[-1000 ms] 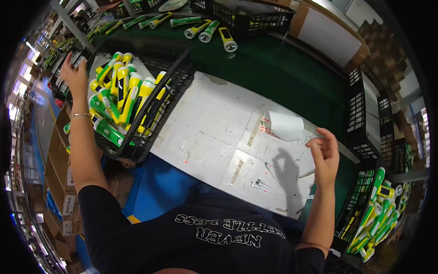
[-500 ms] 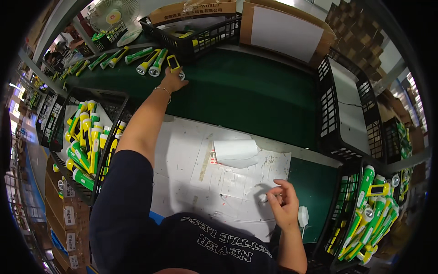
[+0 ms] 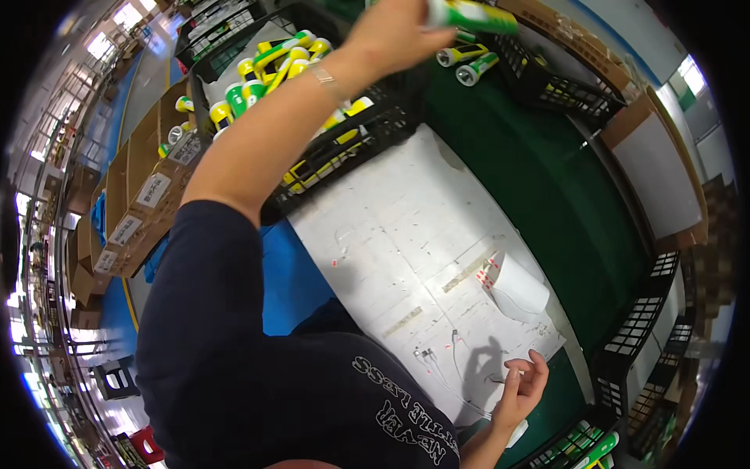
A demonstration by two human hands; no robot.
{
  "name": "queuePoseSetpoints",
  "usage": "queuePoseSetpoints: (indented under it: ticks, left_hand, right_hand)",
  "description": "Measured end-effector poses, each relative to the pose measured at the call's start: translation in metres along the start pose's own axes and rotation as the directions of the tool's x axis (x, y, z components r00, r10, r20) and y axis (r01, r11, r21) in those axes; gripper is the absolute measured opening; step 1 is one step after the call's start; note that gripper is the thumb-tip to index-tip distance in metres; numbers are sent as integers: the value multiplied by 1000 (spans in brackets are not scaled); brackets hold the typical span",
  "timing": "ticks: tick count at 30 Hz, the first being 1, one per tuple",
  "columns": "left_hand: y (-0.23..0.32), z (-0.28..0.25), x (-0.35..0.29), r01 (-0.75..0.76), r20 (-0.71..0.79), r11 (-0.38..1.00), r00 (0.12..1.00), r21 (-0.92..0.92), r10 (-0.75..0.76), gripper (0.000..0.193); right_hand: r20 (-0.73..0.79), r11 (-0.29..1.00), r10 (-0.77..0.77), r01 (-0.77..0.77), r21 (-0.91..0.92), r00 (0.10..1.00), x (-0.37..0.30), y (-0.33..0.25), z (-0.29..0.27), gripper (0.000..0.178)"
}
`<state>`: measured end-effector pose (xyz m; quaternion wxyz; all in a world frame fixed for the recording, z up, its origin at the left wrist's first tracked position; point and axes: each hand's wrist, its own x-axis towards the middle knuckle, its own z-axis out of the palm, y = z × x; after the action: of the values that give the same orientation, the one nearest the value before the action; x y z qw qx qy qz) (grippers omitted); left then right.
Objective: Picking up flashlights from a conveyor belt, switching them on to test the light beam functionality, and sorting them into bins.
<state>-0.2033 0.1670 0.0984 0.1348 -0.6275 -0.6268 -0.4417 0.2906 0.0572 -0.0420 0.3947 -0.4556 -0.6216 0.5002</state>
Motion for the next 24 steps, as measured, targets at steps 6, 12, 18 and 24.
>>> queuePoseSetpoints:
  ticks: [6,12,18,24]
  left_hand:
    - [-92,-226,-110,244,-618,928,786,282,-19,51]
    - [-77,-266,-190,344,-604,869,625,-354,-494,49]
    - [19,-175,-178,129,393,814,910,-566,129,44]
    - [13,-185,-170,228,463,734,876,-640,132,57]
  right_hand:
    - [61,997,-23,28,-70,998,0,-16,28,38]
    - [144,996,-65,73,-53,987,24,-51,84,45]
    - [533,838,-27,-271,473,846,54,-107,181,75]
    - [560,895,106,-325,307,822,37,-103,214,85]
